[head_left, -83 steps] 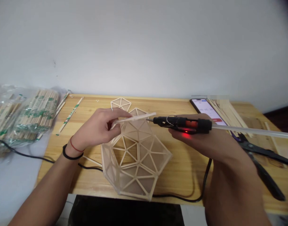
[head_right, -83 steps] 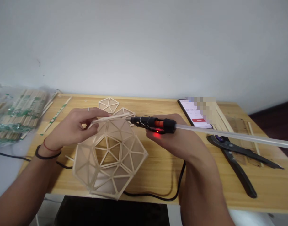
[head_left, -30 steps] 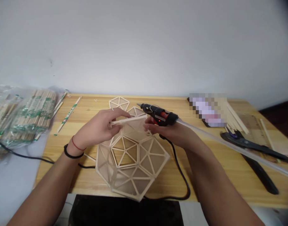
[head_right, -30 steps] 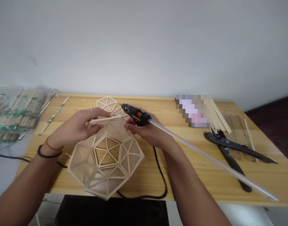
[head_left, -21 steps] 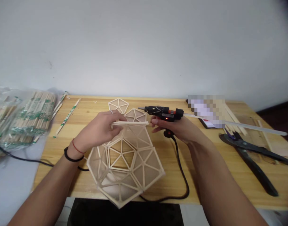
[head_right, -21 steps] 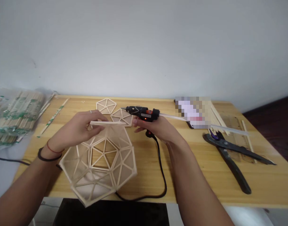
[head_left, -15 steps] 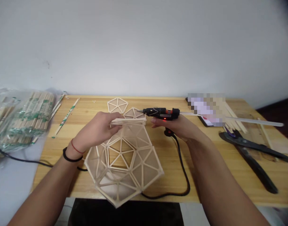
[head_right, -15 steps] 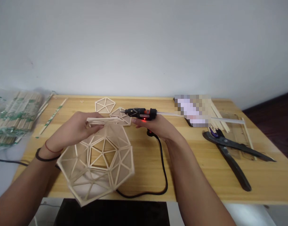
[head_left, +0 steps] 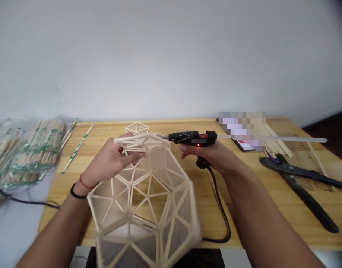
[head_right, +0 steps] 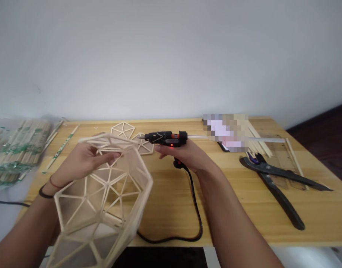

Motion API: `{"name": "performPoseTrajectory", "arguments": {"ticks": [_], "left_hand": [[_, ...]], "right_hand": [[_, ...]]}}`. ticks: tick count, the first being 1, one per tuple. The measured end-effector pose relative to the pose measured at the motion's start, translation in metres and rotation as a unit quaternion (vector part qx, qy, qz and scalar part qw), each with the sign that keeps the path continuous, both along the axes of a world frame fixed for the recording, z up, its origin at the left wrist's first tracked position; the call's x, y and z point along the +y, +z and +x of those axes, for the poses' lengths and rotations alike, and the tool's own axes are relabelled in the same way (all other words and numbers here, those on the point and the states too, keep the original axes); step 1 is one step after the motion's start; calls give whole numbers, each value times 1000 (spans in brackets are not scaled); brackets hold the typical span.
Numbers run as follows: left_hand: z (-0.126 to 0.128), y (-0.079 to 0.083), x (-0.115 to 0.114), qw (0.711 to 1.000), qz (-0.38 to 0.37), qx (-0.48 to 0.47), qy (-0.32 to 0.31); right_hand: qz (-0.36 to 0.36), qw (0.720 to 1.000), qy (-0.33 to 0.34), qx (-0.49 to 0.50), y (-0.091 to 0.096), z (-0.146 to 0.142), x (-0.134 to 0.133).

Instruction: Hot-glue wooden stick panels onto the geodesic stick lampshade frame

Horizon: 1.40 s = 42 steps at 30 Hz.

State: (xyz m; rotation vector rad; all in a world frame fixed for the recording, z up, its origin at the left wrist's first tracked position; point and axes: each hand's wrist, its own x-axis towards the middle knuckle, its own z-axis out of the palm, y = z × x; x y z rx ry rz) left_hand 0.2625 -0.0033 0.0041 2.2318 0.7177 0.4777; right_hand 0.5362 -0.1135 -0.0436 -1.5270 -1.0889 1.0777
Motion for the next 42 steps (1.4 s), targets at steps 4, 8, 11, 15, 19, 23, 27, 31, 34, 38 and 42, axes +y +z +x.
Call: {"name": "performPoseTrajectory", "arguments": {"ticks": [4,8,11,15,19,23,27,31,34,38,42], "left_hand": [[-3,3,1,1000,-16,19,-4],[-4,6,1,999,-31,12,-9],[-3,9,-1,999,-45,-8,-12],[-5,9,-4,997,-64,-36,-1],[-10,8,-5,995,-78,-63,-10],[-14,9,-6,993,-27,-105,-41],[-14,9,-6,990,-15,-129,-56],[-13,7,-4,989,-21,-132,-64],[-11,9,-5,989,-21,-132,-61],[-12,11,-5,990,-30,-127,-58],[-15,7,-2,990,-54,-121,-53]], "right_hand": [[18,1000,21,-4,7,-4,-1],[11,998,47,-28,8,-2,-3],[-5,998,56,-18,8,1,-5],[-18,997,70,24,13,0,-9],[-2,995,86,41,17,-4,-11],[15,993,107,41,20,-8,-11],[37,987,146,53,23,-10,-12],[44,987,145,53,24,-11,-12],[37,986,153,56,25,-11,-13],[35,984,164,54,27,-12,-13],[44,983,164,66,28,-13,-13]]}}
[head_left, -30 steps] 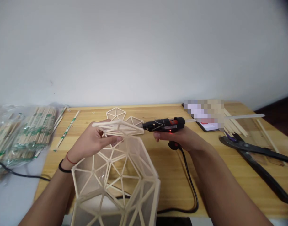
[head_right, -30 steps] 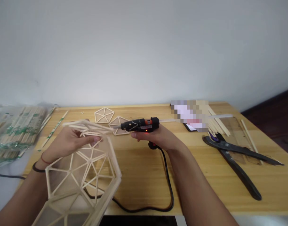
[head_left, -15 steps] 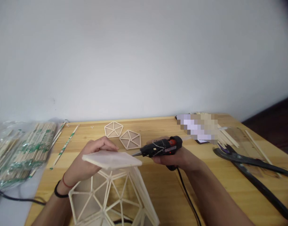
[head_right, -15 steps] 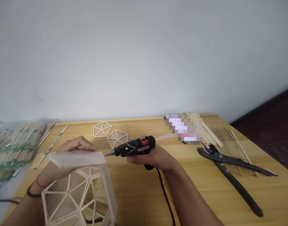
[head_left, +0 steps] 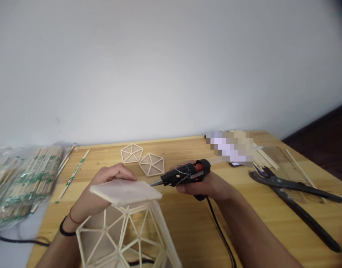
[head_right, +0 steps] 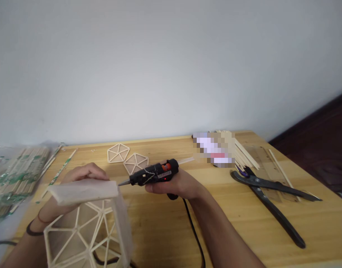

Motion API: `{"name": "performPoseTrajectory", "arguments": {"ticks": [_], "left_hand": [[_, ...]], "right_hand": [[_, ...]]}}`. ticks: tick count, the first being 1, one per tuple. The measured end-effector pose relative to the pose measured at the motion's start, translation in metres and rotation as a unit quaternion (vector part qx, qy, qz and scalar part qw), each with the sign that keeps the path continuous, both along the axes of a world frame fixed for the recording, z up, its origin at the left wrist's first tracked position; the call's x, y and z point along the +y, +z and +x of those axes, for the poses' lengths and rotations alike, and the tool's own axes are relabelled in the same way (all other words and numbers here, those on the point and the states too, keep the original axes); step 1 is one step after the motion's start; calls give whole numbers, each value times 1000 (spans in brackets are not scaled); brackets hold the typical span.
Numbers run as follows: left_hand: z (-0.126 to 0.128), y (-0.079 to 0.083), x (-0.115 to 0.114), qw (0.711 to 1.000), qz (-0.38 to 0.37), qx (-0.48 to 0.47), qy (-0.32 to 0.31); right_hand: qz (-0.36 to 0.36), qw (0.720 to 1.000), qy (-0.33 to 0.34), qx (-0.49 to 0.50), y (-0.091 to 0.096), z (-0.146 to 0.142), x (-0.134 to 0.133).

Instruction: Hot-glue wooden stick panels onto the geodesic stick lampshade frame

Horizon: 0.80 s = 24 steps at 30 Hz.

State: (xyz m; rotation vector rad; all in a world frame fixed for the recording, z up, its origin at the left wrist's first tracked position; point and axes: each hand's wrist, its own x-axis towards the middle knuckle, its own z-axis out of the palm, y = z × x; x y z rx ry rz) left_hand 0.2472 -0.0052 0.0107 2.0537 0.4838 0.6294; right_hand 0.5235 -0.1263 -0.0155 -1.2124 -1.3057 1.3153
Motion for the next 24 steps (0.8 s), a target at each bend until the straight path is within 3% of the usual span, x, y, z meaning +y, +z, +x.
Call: {"name": "performPoseTrajectory", "arguments": {"ticks": [12,17,24], "left_hand": [[1,0,-1,999,-48,11,7],[-2,-7,0,999,-45,-6,-5],[2,1,-3,1000,-16,0,-3]], "right_hand": [[7,1000,4,17,-4,1,0],[-4,1000,8,22,-7,0,0],[-9,1000,-7,21,-4,-2,1]]}}
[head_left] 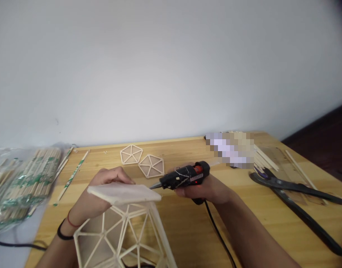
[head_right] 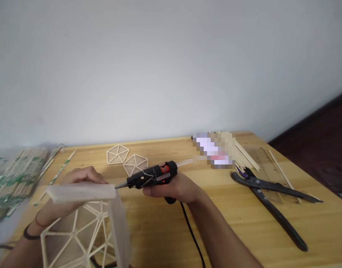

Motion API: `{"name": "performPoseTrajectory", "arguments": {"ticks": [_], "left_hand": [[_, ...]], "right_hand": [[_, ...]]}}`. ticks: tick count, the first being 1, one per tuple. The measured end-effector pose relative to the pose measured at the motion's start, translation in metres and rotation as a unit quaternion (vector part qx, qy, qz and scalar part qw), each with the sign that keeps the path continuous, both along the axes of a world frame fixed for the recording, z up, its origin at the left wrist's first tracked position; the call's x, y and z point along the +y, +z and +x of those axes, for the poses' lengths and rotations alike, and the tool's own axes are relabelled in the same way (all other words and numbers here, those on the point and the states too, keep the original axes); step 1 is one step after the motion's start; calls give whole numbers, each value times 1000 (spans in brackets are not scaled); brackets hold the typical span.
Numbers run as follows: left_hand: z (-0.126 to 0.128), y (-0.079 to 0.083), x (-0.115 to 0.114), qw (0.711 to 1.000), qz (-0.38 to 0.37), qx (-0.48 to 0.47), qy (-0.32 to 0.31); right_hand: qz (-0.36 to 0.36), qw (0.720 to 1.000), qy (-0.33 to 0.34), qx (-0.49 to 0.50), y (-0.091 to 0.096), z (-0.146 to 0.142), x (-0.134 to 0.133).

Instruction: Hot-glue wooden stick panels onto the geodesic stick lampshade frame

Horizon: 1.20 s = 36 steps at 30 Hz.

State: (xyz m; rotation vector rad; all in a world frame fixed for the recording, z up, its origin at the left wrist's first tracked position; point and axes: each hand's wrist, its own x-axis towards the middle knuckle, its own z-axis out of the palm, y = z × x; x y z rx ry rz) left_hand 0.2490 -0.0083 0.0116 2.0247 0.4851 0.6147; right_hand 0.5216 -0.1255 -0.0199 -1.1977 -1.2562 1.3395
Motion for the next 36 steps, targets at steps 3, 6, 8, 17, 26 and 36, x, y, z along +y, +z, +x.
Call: {"name": "performPoseTrajectory", "arguments": {"ticks": [3,6,8,17,26,36], "left_hand": [[0,1,0,1000,14,11,2],[-2,-1,4,999,37,22,9],[-5,-4,11,998,43,37,8],[-7,-17,33,996,-9,83,-21],[-5,-11,26,996,67,-13,-57],[1,-8,24,994,96,1,-59]], "right_hand": [[-22,1000,-5,1,4,-1,-1],[-25,1000,0,7,4,-3,0],[-24,1000,3,5,2,-4,2],[-54,999,-1,-2,-25,-6,18],[-56,996,-4,65,-37,-7,25],[-108,989,-24,97,-50,-4,28]]}}
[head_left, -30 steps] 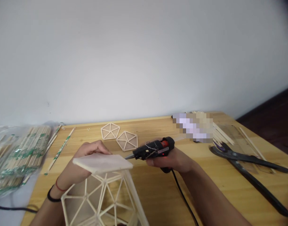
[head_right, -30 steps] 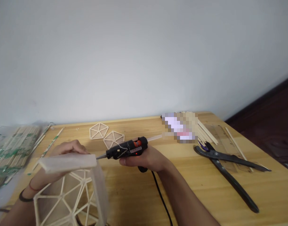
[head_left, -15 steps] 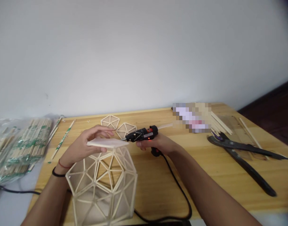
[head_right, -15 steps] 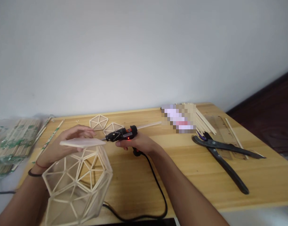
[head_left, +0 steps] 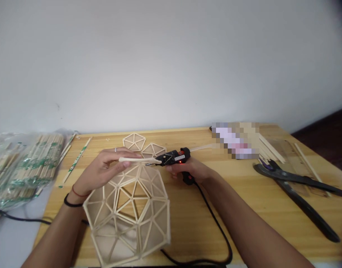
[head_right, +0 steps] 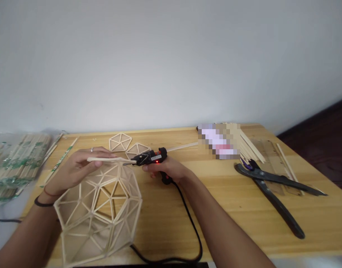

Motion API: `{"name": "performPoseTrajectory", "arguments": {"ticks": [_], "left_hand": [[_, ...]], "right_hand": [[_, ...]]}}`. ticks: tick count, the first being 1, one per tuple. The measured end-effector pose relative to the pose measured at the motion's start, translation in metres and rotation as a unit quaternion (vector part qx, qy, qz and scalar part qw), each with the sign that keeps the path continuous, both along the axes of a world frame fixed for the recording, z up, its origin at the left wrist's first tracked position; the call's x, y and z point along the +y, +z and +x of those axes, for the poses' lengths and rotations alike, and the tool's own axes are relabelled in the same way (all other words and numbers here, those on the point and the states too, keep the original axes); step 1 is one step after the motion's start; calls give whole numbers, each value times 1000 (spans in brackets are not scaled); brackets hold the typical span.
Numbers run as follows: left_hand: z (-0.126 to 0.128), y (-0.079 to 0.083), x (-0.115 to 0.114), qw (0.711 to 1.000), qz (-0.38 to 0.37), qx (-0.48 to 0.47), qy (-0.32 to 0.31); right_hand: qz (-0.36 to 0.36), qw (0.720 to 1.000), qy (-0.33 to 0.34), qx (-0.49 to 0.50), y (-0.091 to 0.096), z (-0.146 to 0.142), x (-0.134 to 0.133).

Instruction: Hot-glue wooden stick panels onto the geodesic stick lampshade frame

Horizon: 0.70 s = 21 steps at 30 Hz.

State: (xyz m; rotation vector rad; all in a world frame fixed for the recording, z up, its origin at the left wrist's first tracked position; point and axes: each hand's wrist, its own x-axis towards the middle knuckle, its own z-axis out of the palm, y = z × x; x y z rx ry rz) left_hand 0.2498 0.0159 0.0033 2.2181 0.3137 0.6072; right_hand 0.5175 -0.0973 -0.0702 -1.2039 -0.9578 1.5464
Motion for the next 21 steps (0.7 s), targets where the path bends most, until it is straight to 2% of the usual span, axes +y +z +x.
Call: {"name": "performPoseTrajectory", "arguments": {"ticks": [7,21], "left_hand": [[-3,-6,3,1000,-13,11,2],[-1,-6,3,1000,-11,12,-2]], "right_hand": [[-14,1000,-12,1,2,1,-1],[17,999,35,24,0,7,0]]}}
